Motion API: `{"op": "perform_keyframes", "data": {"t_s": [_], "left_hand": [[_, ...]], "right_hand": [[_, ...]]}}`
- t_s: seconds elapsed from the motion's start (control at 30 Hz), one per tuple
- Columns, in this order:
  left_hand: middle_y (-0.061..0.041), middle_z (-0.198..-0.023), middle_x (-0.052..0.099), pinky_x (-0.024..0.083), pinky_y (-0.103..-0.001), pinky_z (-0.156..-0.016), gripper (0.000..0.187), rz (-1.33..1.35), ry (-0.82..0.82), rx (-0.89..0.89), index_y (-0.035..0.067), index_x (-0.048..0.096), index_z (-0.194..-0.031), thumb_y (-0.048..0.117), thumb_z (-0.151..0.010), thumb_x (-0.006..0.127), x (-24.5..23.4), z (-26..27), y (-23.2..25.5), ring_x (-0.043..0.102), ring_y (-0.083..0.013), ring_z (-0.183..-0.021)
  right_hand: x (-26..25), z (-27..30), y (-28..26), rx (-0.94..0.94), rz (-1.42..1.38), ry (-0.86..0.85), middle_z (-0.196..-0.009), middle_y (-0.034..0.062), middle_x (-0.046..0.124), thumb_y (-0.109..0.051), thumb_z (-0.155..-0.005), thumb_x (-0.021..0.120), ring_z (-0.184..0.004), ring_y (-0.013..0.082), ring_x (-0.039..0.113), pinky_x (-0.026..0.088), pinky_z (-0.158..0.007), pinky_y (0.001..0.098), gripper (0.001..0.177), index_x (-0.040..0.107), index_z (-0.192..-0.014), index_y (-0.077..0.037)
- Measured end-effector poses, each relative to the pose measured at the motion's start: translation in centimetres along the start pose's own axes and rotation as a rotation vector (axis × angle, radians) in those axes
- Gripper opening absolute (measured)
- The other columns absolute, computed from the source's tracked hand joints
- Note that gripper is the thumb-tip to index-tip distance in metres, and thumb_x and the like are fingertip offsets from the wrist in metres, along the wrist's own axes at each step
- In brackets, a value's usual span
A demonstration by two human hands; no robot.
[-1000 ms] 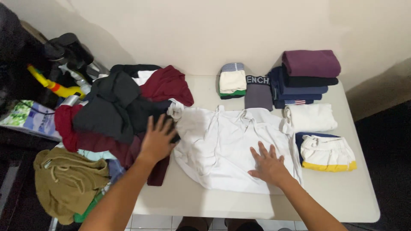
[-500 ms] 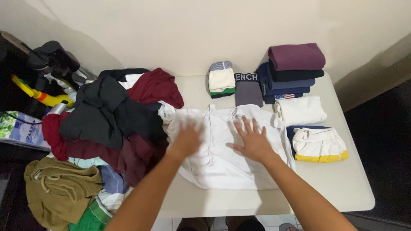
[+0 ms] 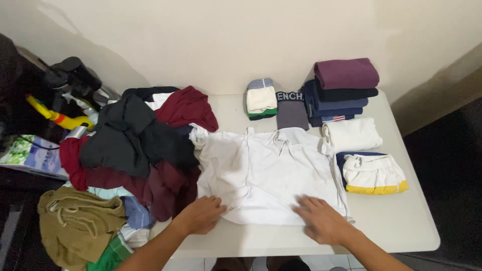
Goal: Folding several items of clothing, including t-shirts and shorts, and organizing them into stacks on a white table.
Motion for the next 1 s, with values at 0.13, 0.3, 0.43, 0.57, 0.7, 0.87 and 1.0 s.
{"op": "perform_keyframes", "data": {"t_s": [0.13, 0.3, 0.43, 0.57, 0.7, 0.87, 1.0], "left_hand": [[-0.013, -0.112, 0.063, 0.046, -0.046, -0.093, 0.032, -0.042, 0.015, -0.009, 0.008, 0.064, -0.113, 0.008, -0.080, 0.067, 2.7, 1.2, -1.7, 0.059, -0.0331, -0.109], [-0.014, -0.093, 0.064, 0.048, -0.046, -0.088, 0.017, 0.004, 0.152, 0.003, 0.006, 0.066, -0.089, 0.004, -0.071, 0.068, -0.4, 1.9, -1.0, 0.061, -0.0355, -0.097], [-0.015, -0.087, 0.066, 0.049, -0.048, -0.084, 0.014, 0.098, 0.089, -0.097, 0.005, 0.065, -0.089, 0.002, -0.075, 0.064, 0.5, 3.5, -1.6, 0.062, -0.0376, -0.092], [-0.017, -0.085, 0.066, 0.050, -0.052, -0.078, 0.018, 0.242, 0.122, -0.185, 0.004, 0.064, -0.096, 0.002, -0.079, 0.063, -1.2, 4.4, -1.3, 0.063, -0.0410, -0.088], [-0.018, -0.087, 0.065, 0.050, -0.051, -0.077, 0.020, 0.369, 0.154, -0.247, 0.001, 0.064, -0.101, 0.011, -0.084, 0.068, -4.1, 5.1, -0.7, 0.063, -0.0423, -0.088], [-0.014, -0.090, 0.067, 0.051, -0.049, -0.076, 0.026, 0.379, 0.091, -0.248, 0.007, 0.072, -0.104, 0.023, -0.083, 0.077, -3.9, 5.0, -1.6, 0.065, -0.0384, -0.090], [-0.012, -0.091, 0.070, 0.052, -0.046, -0.078, 0.023, 0.357, 0.193, -0.174, 0.007, 0.078, -0.095, 0.018, -0.076, 0.081, -2.8, 4.4, -4.4, 0.066, -0.0353, -0.093]], "right_hand": [[3.4, 1.5, 2.7, 0.039, 0.071, -0.063, -0.152, 0.0163, 0.044, -0.016, -0.084, 0.070, -0.139, 0.0372, 0.040, 0.037, -0.111, 0.0481, 0.063, 0.048, -0.143, -0.010], [3.0, 2.6, 5.5, 0.103, 0.178, 0.142, -0.113, 0.0119, 0.063, -0.015, -0.082, 0.071, -0.108, 0.0329, 0.057, 0.047, -0.092, 0.0469, 0.035, 0.062, -0.116, -0.007], [1.2, 3.6, 5.7, 0.150, 0.109, 0.255, -0.101, 0.0104, 0.065, -0.016, -0.075, 0.073, -0.098, 0.0317, 0.060, 0.049, -0.085, 0.0452, 0.029, 0.063, -0.100, -0.009], [0.1, 5.1, 6.9, 0.211, -0.006, 0.331, -0.089, 0.0107, 0.065, -0.017, -0.078, 0.071, -0.089, 0.0322, 0.064, 0.051, -0.081, 0.0439, 0.021, 0.059, -0.091, -0.007], [-1.4, 5.7, 6.5, 0.317, -0.102, 0.220, -0.094, 0.0082, 0.065, -0.022, -0.089, 0.068, -0.087, 0.0310, 0.067, 0.055, -0.075, 0.0429, 0.021, 0.058, -0.103, -0.009], [-2.9, 5.6, 5.6, 0.311, -0.135, 0.063, -0.100, 0.0050, 0.066, -0.032, -0.087, 0.074, -0.090, 0.0276, 0.068, 0.057, -0.077, 0.0406, 0.034, 0.063, -0.112, -0.013], [1.3, 5.3, 10.7, 0.210, -0.118, 0.030, -0.101, 0.0045, 0.070, -0.024, -0.078, 0.078, -0.090, 0.0245, 0.070, 0.058, -0.079, 0.0383, 0.033, 0.074, -0.110, -0.016]]}}
Point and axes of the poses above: each hand's wrist, its own z-axis away from the middle knuckle, its own x-axis out of the palm, y = z × x, the point moved 10 cm from there along -z, towards the middle knuckle
